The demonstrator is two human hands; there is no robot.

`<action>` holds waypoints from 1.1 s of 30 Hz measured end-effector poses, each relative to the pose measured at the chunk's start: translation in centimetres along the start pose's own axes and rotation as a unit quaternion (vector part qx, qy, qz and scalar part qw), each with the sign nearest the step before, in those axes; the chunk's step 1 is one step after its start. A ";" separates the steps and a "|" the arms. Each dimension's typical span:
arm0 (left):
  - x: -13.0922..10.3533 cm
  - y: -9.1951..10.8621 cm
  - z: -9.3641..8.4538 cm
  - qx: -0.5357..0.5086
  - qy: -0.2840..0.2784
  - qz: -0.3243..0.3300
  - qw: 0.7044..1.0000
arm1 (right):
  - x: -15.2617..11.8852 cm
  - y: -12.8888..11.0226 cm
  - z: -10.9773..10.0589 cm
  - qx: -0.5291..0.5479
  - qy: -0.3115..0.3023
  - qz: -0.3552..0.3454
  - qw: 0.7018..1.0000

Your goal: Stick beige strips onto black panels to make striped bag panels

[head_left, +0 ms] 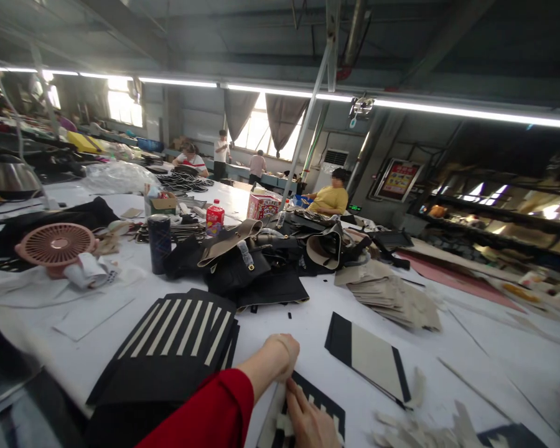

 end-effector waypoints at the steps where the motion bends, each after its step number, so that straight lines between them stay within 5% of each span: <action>1: 0.6 0.1 0.1 0.018 -0.021 -0.015 1.000 | 0.0 0.0 -0.1 0.002 -0.008 0.000 1.000; 7: 0.6 0.0 0.7 0.061 -0.095 -0.049 0.992 | -0.3 0.0 -1.9 0.013 -0.032 0.019 0.999; 23: -11.4 -2.4 1.2 -0.133 0.089 0.025 0.987 | -1.2 0.7 -2.8 0.111 -0.005 0.032 0.993; 33: -12.0 -1.7 1.4 -0.182 0.096 -0.028 0.978 | -0.9 2.2 -7.5 0.234 -0.058 0.033 0.970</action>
Point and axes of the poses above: each hand's wrist, its own x-axis towards the middle knuckle, its own z-axis out of the palm, y = z × x, the point moved 7 cm from there along x, towards the middle knuckle, and after that the axes turned 13 degrees about -x, right-handed, at the moved point
